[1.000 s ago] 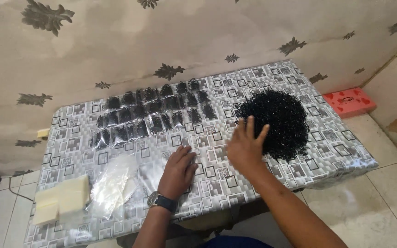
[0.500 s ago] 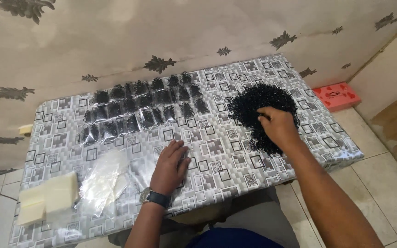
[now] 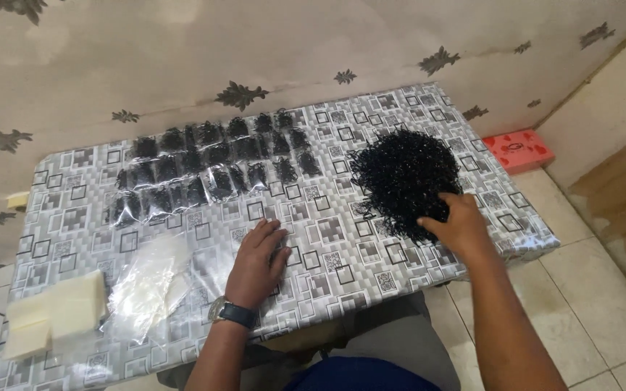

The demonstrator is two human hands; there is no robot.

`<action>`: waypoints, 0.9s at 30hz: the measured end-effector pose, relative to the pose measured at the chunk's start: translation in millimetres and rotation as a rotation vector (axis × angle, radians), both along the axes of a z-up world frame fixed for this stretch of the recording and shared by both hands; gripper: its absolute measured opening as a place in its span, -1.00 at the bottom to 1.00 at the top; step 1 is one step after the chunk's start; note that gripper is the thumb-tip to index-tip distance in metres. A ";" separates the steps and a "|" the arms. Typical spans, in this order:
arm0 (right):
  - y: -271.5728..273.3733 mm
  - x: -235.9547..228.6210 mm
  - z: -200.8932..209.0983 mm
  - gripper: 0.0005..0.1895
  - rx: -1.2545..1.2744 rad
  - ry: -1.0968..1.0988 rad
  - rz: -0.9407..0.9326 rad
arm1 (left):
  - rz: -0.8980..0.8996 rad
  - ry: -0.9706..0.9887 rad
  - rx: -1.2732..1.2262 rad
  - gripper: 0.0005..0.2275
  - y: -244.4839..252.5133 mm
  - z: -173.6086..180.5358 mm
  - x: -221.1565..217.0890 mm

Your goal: The person sorts small black jewelry components by hand from a pile, placing them into individual small plastic bags and then arranging the bags in rows on the table.

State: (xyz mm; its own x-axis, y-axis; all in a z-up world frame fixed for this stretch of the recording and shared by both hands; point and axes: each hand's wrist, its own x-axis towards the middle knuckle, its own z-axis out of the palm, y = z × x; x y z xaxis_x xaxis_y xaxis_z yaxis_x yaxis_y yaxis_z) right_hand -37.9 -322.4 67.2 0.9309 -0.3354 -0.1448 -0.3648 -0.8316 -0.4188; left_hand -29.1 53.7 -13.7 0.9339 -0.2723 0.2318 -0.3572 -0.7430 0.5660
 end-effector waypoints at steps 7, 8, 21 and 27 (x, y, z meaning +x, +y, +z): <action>-18.7 15.9 -50.2 -0.66 0.029 -0.266 -0.043 | 0.011 0.005 -0.001 -0.69 -2.3 5.0 -1.7; -13.8 18.2 -38.5 -0.67 0.050 -0.237 -0.055 | 0.014 0.013 -0.004 -0.69 -2.0 4.8 -1.5; 24.3 80.4 23.0 -0.39 -0.205 0.044 0.205 | -0.002 0.077 -0.151 -0.64 11.6 7.2 -2.1; 14.6 101.1 -14.6 -0.63 -0.106 0.084 0.145 | 0.399 -0.089 0.319 -0.63 81.6 45.6 -26.1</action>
